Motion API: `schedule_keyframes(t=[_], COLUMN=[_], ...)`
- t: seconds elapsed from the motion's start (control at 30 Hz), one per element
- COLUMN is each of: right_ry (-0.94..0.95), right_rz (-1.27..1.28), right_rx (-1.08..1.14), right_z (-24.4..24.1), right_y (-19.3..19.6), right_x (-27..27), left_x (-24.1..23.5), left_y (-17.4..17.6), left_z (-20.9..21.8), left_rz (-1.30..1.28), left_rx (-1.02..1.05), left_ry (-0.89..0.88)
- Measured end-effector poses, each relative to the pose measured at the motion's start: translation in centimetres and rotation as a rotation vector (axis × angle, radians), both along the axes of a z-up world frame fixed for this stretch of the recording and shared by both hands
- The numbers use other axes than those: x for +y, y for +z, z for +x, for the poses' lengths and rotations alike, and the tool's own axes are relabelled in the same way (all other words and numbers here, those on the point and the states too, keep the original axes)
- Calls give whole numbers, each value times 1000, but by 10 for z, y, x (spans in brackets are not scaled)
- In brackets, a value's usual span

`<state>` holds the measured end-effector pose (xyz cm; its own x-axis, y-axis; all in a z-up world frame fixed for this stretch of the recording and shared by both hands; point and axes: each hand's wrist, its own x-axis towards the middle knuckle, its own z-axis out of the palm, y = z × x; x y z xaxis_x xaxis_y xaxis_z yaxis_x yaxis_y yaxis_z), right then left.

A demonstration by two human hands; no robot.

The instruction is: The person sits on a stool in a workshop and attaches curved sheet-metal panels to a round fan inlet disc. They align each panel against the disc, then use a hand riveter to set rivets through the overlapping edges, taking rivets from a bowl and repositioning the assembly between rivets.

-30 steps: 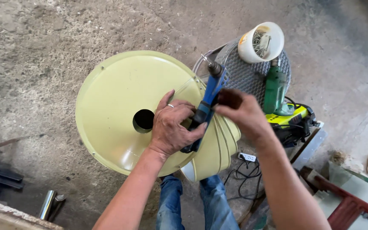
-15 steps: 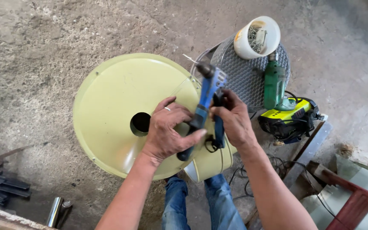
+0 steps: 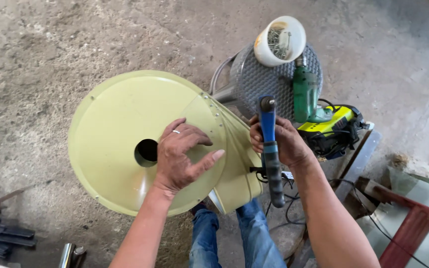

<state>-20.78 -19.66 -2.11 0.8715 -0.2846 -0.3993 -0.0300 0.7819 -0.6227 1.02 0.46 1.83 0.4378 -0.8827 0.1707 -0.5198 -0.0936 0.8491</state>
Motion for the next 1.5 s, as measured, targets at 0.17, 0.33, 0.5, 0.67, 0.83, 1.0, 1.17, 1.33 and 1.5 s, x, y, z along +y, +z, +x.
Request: schedule_keyframes(t=[0.17,0.33,0.5,0.67,0.83,1.0,1.17,1.33,1.5], right_ry=[31,26,-84,293,262,97,95,-8,160], right_rz=[96,102,75,-671,-1519,-1609,-1821,-1638,-1445], right_rx=[-129,-91,272,692,984,1076,975,1331,1354], right_z=[-21,-33,-18,-33,4,21,11,-52,-66], right_y=[-16,-12,22,-69,-131,-165,-108,-122,-133], right_x=[-15,-25,-40,-85,-97,-92,-92,-149,-169], left_x=[-1,-2,-4,-9,-11,-15,-19,-21,-21], left_y=[0,0,-2,-9,-18,-23,-24,-28,-26], left_z=[-2,-4,-11,-17,-23,-24,-25,-29,-29], left_rz=[10,35,63,115,230,335,438,471,480], left_rx=[-38,-81,-156,-313,-446,-492,-547,-579,-557], left_ry=[9,27,84,132,152,147,172,158,157])
